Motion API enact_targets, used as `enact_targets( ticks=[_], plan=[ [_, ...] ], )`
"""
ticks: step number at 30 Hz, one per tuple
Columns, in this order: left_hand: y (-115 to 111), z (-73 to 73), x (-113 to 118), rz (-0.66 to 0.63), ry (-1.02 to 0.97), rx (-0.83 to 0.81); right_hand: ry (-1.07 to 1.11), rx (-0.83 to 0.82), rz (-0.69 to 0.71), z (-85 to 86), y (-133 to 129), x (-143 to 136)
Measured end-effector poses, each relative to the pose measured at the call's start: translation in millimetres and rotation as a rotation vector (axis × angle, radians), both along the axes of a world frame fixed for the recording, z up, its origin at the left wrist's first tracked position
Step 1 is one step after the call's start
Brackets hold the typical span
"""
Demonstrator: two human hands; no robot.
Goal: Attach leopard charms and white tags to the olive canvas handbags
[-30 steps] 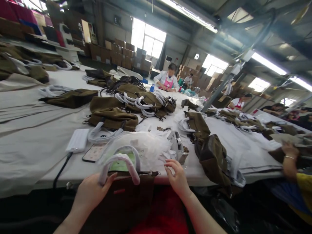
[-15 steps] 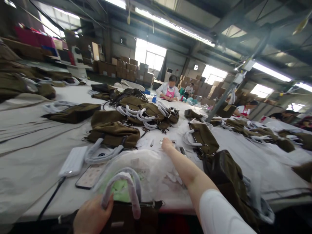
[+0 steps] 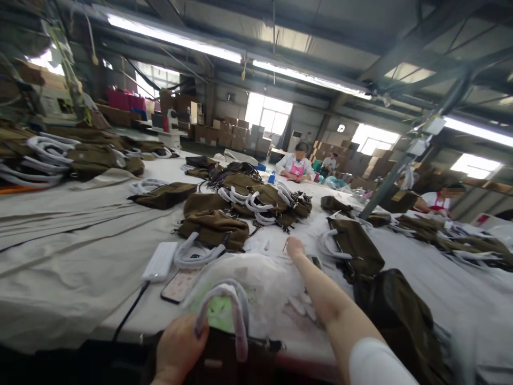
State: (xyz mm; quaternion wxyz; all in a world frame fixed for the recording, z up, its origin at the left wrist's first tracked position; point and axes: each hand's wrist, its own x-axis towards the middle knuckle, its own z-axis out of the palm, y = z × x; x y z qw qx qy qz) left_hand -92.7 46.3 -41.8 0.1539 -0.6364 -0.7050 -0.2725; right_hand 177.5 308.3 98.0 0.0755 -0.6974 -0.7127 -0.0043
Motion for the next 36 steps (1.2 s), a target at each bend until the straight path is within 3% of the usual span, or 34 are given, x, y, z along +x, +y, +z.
enact_targets(
  ticks=[3, 5, 8, 10, 12, 14, 17, 19, 21, 24, 28, 34, 36],
  plan=[
    [1, 12.4, 1, 0.023, -0.064, -0.09, 0.087, 0.089, 0.034, 20.3, -21, 11],
    [-3, 23.2, 3, 0.043, -0.145, -0.185, 0.212, 0.188, 0.093, 28.9, -50, 21],
    [-23, 46.0, 12, 0.034, -0.357, -0.251, 0.737, 0.28, 0.303, 27.1, -120, 33],
    [-44, 64.4, 26, 0.088, -0.42, -0.081, 1.034, 0.133, 0.378, 16.6, -176, 36],
    [-67, 80.7, 43, 0.032, -0.489, 0.033, 1.196, -0.115, 0.344, 1.3, -228, 33],
    [-84, 89.5, 61, -0.171, -0.648, -0.044, 1.292, -0.371, 0.293, -17.0, -270, 27],
    [-96, 84.4, 84, -0.494, -0.965, -0.339, 1.396, -0.622, 0.249, -45.0, -309, 16],
    [-98, 75.1, 95, -0.623, -1.14, -0.498, 1.417, -0.675, 0.249, -59.1, -321, 10],
    [-97, 68.9, 102, -0.665, -1.2, -0.577, 1.375, -0.641, 0.258, -67.2, -327, 8],
    [-97, 69.3, 108, -0.598, -1.084, -0.604, 1.283, -0.546, 0.258, -69.9, -329, 9],
    [-97, 74.0, 111, -0.534, -1.021, -0.605, 1.307, -0.554, 0.268, -67.3, -329, 13],
    [-95, 69.7, 107, -0.441, -1.354, -0.587, 1.503, -0.761, 0.313, -66.0, -330, 14],
    [-94, 69.0, 106, -0.438, -1.377, -0.593, 1.55, -0.804, 0.312, -66.6, -330, 14]
  ],
)
